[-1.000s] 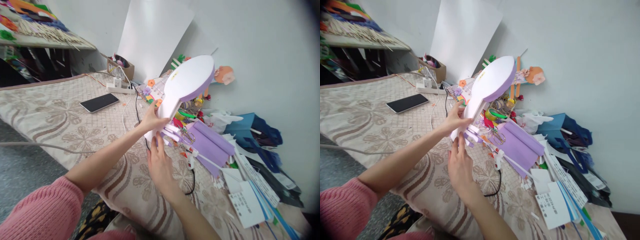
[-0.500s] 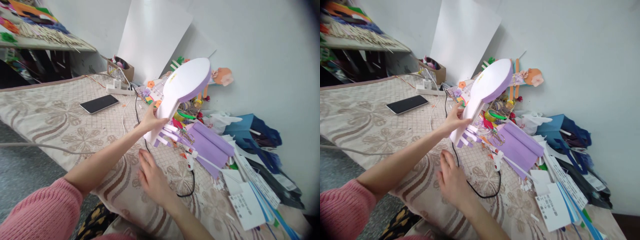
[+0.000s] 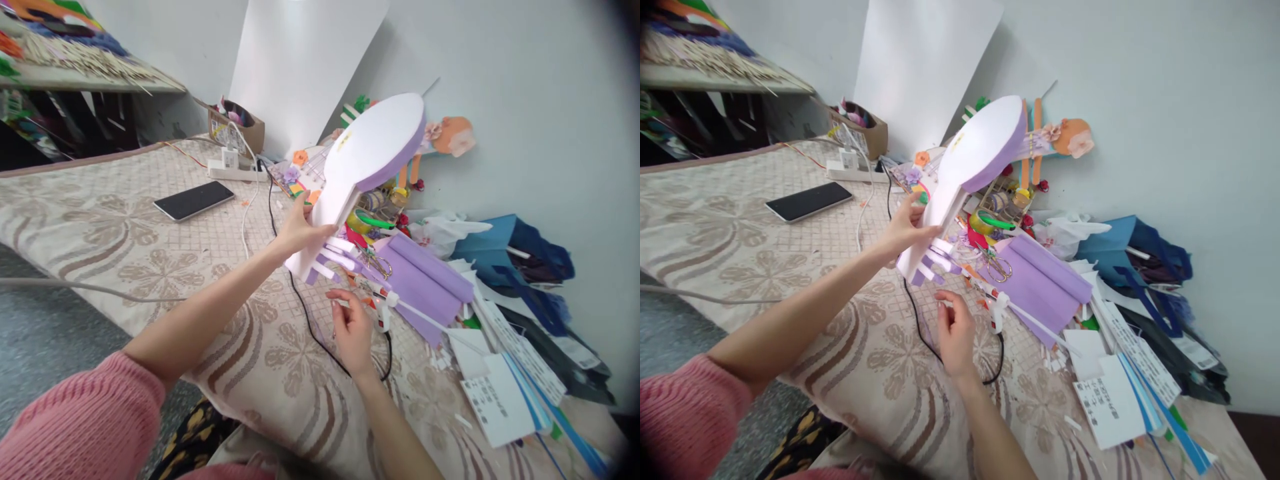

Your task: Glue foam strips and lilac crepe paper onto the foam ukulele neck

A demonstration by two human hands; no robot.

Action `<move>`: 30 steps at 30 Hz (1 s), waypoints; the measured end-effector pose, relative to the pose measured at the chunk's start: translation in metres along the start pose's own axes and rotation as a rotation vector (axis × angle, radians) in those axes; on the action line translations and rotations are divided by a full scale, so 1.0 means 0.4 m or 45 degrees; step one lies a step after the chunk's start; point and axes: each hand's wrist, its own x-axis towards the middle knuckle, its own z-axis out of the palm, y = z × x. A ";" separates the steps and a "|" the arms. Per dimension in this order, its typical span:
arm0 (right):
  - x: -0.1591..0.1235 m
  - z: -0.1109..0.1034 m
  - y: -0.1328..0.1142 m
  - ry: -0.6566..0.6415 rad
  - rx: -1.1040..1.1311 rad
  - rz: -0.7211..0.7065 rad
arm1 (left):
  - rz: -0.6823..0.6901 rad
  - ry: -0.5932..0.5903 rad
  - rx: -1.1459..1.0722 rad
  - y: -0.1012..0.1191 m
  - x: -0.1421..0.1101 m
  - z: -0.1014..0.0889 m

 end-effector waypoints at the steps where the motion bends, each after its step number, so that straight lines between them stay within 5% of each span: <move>1: 0.004 0.000 0.009 0.015 -0.004 0.011 | 0.008 -0.001 -0.003 -0.001 0.000 0.000; 11: 0.008 -0.005 0.045 0.048 -0.153 0.026 | 0.059 0.010 -0.002 -0.009 0.007 -0.014; 21: 0.003 -0.006 0.025 -0.340 -0.310 -0.114 | 0.040 -0.016 -0.019 0.006 0.001 -0.011; 30: 0.001 -0.002 0.045 0.055 -0.212 -0.320 | -0.053 -0.019 -0.056 0.020 0.000 -0.015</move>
